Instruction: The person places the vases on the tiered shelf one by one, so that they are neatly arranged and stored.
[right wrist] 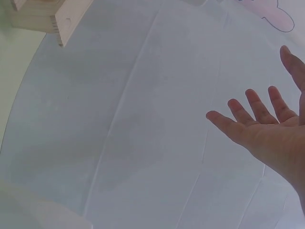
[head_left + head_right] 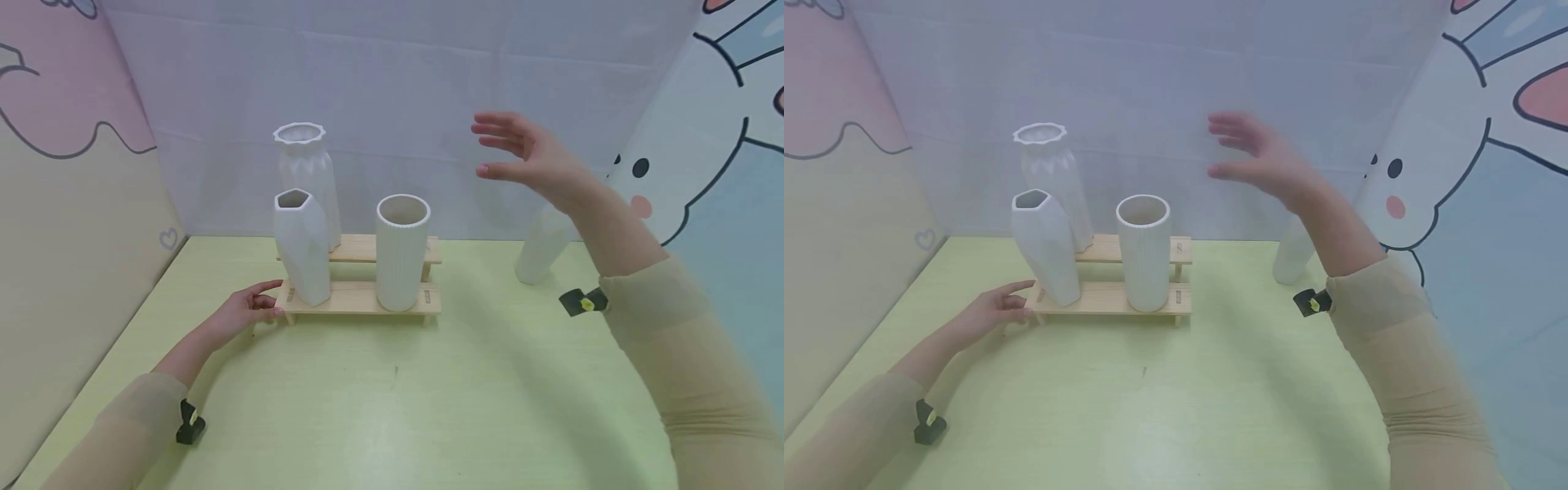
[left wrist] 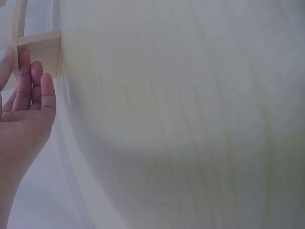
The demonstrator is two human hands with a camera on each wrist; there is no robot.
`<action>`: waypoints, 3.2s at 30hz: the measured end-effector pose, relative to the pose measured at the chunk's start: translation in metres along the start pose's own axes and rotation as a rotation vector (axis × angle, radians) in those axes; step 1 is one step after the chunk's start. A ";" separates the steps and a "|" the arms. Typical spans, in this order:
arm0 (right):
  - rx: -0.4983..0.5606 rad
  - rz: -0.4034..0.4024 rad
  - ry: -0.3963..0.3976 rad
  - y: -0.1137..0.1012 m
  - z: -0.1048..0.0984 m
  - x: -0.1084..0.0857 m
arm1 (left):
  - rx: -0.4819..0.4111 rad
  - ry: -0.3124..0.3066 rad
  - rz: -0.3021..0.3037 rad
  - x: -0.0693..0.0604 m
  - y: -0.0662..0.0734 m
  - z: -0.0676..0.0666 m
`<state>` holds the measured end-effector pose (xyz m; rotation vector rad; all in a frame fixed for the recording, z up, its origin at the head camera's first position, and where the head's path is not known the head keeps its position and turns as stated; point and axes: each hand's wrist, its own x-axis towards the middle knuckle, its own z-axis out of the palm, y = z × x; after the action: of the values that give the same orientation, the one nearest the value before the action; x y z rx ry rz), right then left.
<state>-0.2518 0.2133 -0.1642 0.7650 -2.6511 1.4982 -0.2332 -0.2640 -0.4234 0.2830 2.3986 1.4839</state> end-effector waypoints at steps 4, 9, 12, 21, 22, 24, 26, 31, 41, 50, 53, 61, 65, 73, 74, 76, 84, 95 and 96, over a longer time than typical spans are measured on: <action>-0.076 -0.003 0.012 0.007 -0.010 -0.010 | -0.008 -0.004 0.000 -0.001 0.001 0.001; -0.120 0.007 0.023 0.022 -0.021 -0.021 | -0.007 -0.002 -0.003 -0.001 0.000 0.000; -0.145 0.020 0.043 0.032 -0.027 -0.028 | 0.001 -0.001 0.002 0.000 -0.002 0.000; -0.234 0.101 0.116 0.060 -0.036 -0.046 | 0.016 0.009 -0.007 0.002 -0.004 0.000; -0.246 0.113 0.125 0.063 -0.037 -0.048 | 0.017 0.008 -0.004 0.002 -0.004 0.000; -0.254 0.134 0.143 0.069 -0.037 -0.052 | 0.021 0.004 0.000 0.002 -0.004 0.000; -0.247 0.155 0.161 0.077 -0.039 -0.056 | 0.024 0.009 -0.008 0.003 -0.004 0.000; -0.224 0.205 0.197 0.097 -0.044 -0.065 | 0.031 0.015 -0.024 0.004 -0.004 0.000; -0.210 0.272 0.252 0.131 -0.052 -0.078 | 0.029 0.011 -0.018 0.004 -0.009 0.000; -0.256 0.318 0.322 0.160 -0.055 -0.088 | 0.016 0.005 -0.016 0.005 -0.009 -0.001; -0.276 0.322 0.358 0.171 -0.054 -0.088 | 0.022 0.008 -0.019 0.005 -0.008 -0.001; -0.266 0.333 0.458 0.192 -0.049 -0.088 | 0.026 0.008 -0.021 0.003 -0.005 0.000; -0.259 0.330 0.516 0.200 -0.045 -0.087 | 0.021 0.007 -0.019 0.002 -0.004 0.001; -0.168 0.359 0.621 0.217 -0.032 -0.083 | 0.016 0.008 -0.016 0.002 -0.005 0.000; -0.160 0.364 0.632 0.219 -0.030 -0.082 | 0.016 0.008 -0.015 0.002 -0.005 0.000; -0.151 0.371 0.657 0.223 -0.026 -0.081 | 0.017 0.008 -0.014 0.002 -0.006 0.001; -0.126 0.351 0.782 0.240 -0.008 -0.072 | 0.010 0.009 -0.012 0.002 -0.006 0.002; -0.079 0.423 0.773 0.241 -0.001 -0.065 | 0.013 0.010 -0.007 0.004 -0.008 0.001; -0.081 0.431 0.769 0.241 -0.001 -0.065 | 0.014 0.010 -0.008 0.004 -0.009 0.001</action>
<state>-0.2939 0.3438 -0.3729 -0.3680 -2.2955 1.3485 -0.2369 -0.2661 -0.4320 0.2692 2.4160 1.4694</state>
